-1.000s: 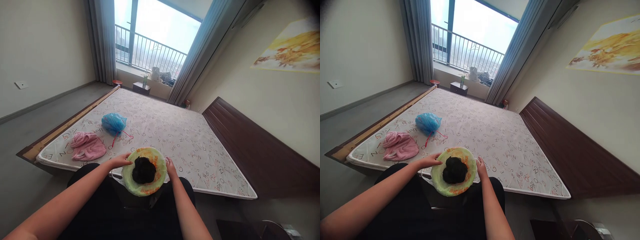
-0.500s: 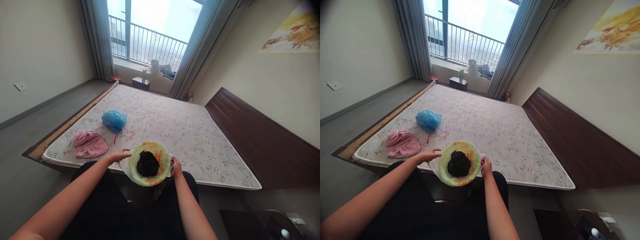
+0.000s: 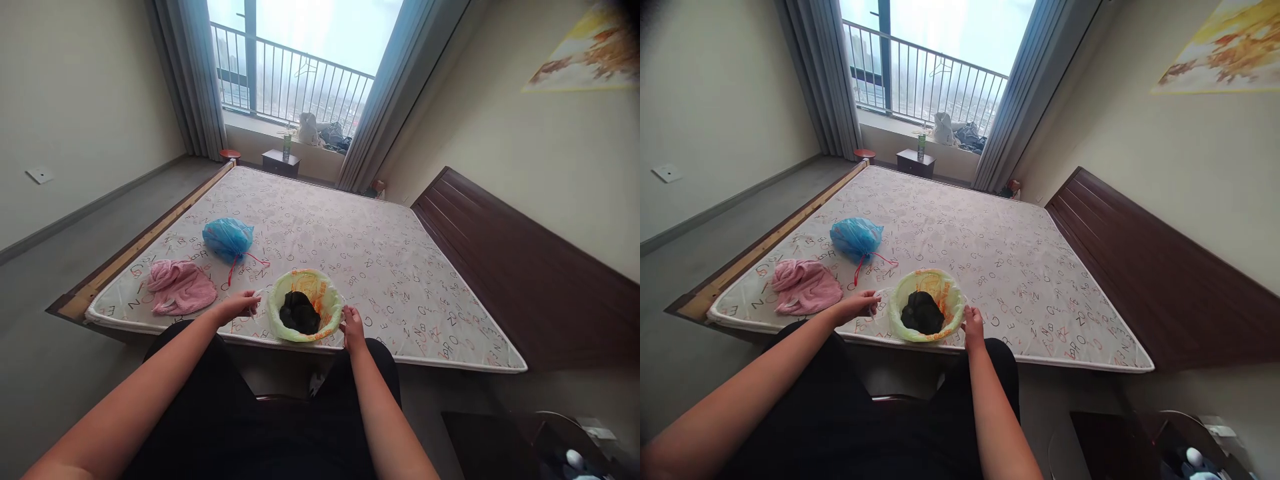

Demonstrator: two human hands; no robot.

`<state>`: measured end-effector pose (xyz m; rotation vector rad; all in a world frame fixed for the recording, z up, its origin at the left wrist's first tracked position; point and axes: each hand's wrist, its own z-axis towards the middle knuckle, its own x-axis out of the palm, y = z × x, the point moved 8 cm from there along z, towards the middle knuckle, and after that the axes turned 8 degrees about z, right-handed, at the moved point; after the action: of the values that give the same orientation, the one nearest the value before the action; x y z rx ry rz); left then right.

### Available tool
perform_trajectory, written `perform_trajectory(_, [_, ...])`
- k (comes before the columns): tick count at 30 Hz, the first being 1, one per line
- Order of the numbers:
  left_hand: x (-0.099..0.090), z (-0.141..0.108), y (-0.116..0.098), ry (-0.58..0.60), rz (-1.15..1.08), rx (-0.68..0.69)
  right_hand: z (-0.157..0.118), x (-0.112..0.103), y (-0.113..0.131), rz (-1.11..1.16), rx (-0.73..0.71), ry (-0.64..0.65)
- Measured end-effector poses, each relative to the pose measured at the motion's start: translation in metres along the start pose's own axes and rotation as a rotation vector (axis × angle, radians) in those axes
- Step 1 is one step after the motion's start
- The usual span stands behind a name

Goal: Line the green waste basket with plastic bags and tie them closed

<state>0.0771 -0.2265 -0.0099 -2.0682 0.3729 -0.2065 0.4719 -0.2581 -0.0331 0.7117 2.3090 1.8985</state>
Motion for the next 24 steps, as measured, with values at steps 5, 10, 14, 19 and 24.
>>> perform_trajectory(5, [-0.001,-0.002,-0.009,0.001,-0.099,0.057,-0.008,0.004,0.0,-0.323,-0.142,-0.034])
perform_trajectory(10, [-0.01,-0.007,-0.022,-0.08,-0.169,0.156,-0.009,-0.002,0.008,-0.521,-0.27,-0.152])
perform_trajectory(14, [-0.014,-0.004,-0.022,-0.111,-0.106,0.216,-0.023,0.012,0.027,-0.673,-0.573,-0.108])
perform_trajectory(19, [-0.015,0.007,-0.006,-0.236,0.38,0.183,-0.045,0.038,0.033,-0.829,-0.755,0.025])
perform_trajectory(24, [-0.005,0.007,-0.01,-0.192,0.425,0.282,-0.072,0.075,0.039,-1.037,-0.793,0.235])
